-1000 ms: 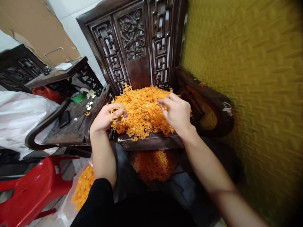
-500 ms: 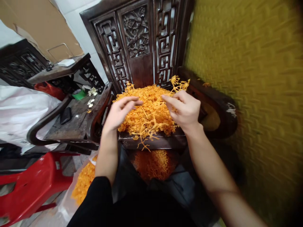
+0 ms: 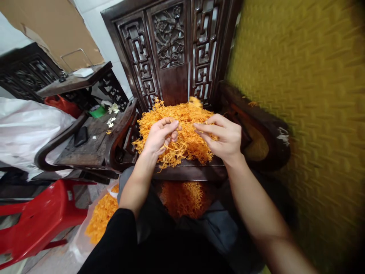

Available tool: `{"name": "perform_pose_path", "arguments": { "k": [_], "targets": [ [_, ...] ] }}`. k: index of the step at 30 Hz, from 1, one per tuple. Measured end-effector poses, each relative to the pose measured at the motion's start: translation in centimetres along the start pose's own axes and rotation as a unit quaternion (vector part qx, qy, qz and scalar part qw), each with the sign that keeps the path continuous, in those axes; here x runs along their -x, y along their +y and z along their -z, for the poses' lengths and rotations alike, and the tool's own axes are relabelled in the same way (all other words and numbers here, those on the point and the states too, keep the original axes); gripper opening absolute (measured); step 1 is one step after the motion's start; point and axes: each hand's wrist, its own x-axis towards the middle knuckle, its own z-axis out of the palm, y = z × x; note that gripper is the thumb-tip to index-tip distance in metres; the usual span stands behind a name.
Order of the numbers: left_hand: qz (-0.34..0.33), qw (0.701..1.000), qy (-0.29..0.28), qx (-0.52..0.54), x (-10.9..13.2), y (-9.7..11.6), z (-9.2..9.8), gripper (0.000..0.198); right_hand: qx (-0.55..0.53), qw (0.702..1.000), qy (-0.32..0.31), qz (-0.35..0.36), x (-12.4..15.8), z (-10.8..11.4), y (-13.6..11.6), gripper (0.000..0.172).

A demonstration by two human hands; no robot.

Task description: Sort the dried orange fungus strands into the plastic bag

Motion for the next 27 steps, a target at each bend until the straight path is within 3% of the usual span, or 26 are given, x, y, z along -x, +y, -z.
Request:
{"name": "perform_pose_path", "arguments": {
  "k": [5,9,10,12,15,18,21,24,27],
  "targets": [
    [-0.056,0.997,0.051,0.016,-1.5,0.4,1.8,0.038,-0.093,0.988,0.112,-0.052,-0.3,-0.5,-1.7,0.023],
    [-0.103,0.975,0.194,0.016,-3.3,0.8,5.0,0.036,-0.252,0.936,0.245,-0.030,-1.2,0.9,-3.3,0.017],
    [-0.105,0.971,0.214,0.006,-3.5,0.8,5.5,0.037,-0.275,0.931,0.237,-0.035,-1.4,1.2,-3.7,0.015],
    [-0.104,0.975,0.194,-0.008,-3.3,0.7,5.8,0.039,-0.288,0.940,0.164,-0.081,-1.3,1.4,-4.3,0.013],
    [-0.098,0.992,0.084,-0.007,-2.3,0.4,4.4,0.040,-0.283,0.945,0.024,-0.164,-0.9,0.2,-4.6,0.018],
    [-0.076,0.997,0.004,-0.033,-1.1,0.2,2.8,0.034,-0.238,0.955,-0.060,-0.167,-0.8,-1.4,-4.2,0.032],
    [-0.093,0.992,-0.012,-0.084,-0.4,0.2,2.1,0.018,-0.164,0.973,-0.043,-0.159,-1.0,-2.4,-3.7,0.032],
    [-0.162,0.973,-0.016,-0.161,0.1,0.0,1.9,0.011,-0.128,0.975,0.002,-0.183,-1.1,-3.0,-3.4,0.038],
    [-0.186,0.961,-0.018,-0.204,0.4,-0.1,1.5,0.010,-0.113,0.980,-0.004,-0.165,-0.7,-3.3,-3.6,0.025]
  ]
}}
